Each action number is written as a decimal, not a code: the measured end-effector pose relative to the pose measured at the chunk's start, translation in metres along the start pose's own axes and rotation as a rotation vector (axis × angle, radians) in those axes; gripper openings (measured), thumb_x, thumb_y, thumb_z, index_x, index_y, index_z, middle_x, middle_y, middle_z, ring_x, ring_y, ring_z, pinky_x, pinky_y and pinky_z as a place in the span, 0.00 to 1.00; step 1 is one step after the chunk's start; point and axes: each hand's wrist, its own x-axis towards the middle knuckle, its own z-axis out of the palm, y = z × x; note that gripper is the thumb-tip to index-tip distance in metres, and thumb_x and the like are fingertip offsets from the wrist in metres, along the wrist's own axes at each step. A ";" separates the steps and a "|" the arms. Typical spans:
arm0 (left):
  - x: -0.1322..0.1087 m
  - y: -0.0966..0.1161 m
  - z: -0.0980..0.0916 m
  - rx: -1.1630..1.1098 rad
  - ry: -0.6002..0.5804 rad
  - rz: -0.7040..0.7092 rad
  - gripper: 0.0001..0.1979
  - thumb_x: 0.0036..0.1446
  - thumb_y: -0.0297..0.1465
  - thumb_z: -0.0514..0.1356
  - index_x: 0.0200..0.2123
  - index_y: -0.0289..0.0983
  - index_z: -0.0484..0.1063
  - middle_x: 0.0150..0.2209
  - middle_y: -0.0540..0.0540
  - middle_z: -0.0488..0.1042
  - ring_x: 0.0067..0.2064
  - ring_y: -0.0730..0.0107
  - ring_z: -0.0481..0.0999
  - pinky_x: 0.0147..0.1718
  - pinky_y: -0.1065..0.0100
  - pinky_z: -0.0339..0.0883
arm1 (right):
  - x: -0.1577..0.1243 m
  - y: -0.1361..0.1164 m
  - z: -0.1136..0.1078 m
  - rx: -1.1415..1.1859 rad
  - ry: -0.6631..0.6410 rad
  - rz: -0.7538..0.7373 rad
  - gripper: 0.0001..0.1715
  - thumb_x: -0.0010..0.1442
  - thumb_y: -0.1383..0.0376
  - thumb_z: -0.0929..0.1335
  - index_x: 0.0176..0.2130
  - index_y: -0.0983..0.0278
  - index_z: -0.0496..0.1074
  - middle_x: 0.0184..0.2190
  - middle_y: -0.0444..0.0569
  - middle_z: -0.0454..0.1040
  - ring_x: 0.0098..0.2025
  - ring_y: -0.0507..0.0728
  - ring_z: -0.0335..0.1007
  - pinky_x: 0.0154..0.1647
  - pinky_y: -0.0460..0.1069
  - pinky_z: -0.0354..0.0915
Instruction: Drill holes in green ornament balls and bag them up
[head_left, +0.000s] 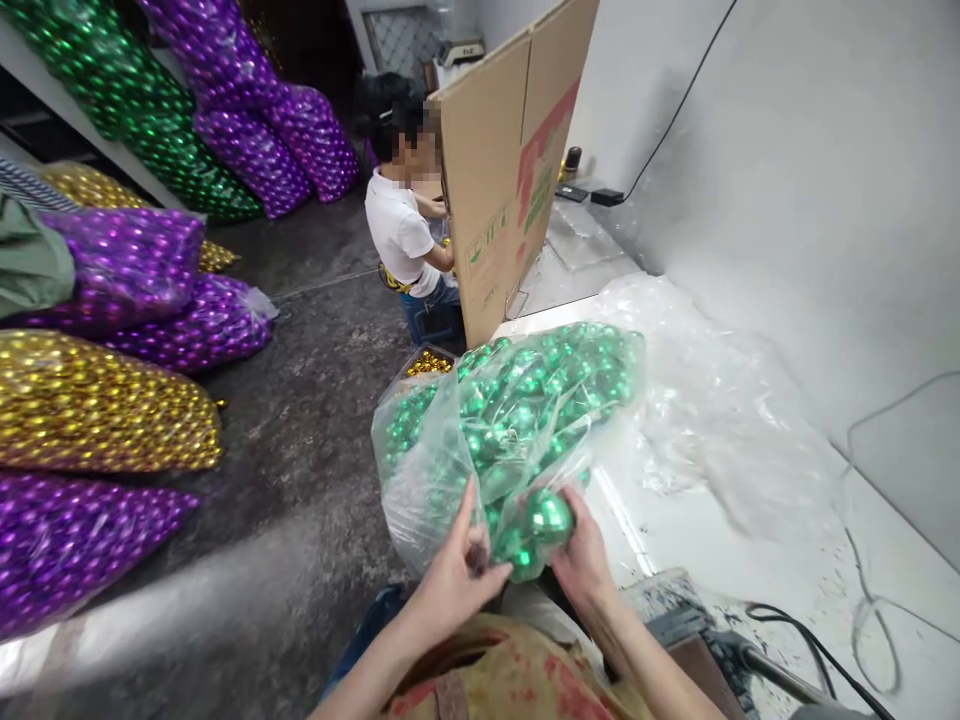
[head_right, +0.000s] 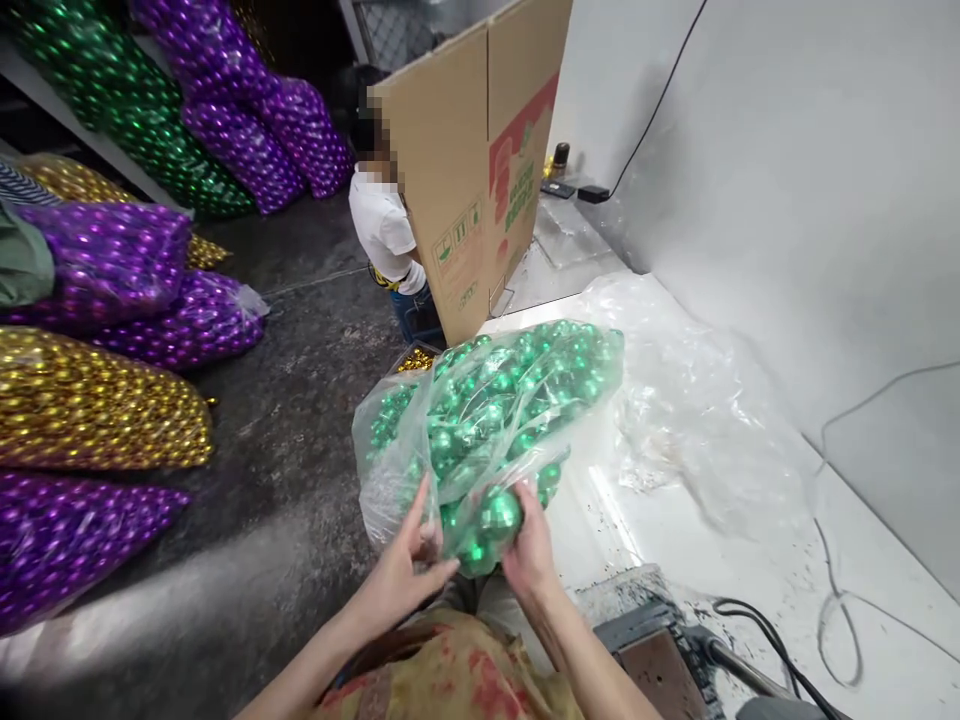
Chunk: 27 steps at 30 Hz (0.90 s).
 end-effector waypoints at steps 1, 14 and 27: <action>0.001 -0.001 0.004 0.119 -0.023 0.016 0.58 0.49 0.41 0.67 0.70 0.39 0.28 0.35 0.49 0.72 0.35 0.66 0.70 0.40 0.65 0.66 | 0.000 0.009 0.007 0.022 0.018 0.017 0.15 0.45 0.59 0.75 0.33 0.61 0.73 0.31 0.41 0.78 0.39 0.56 0.75 0.44 0.51 0.71; 0.027 -0.016 0.005 0.349 0.271 0.118 0.17 0.60 0.39 0.53 0.22 0.36 0.67 0.20 0.52 0.60 0.24 0.72 0.59 0.27 0.70 0.51 | -0.001 -0.011 0.002 -0.690 -0.267 -0.046 0.28 0.55 0.46 0.69 0.48 0.60 0.74 0.54 0.48 0.73 0.58 0.59 0.64 0.61 0.53 0.60; 0.003 -0.011 -0.012 0.110 0.391 0.033 0.19 0.59 0.45 0.55 0.26 0.35 0.69 0.21 0.53 0.59 0.25 0.74 0.59 0.26 0.73 0.53 | 0.136 -0.067 -0.112 -1.550 -0.188 -0.821 0.36 0.56 0.47 0.67 0.58 0.60 0.65 0.58 0.59 0.59 0.47 0.60 0.67 0.43 0.56 0.70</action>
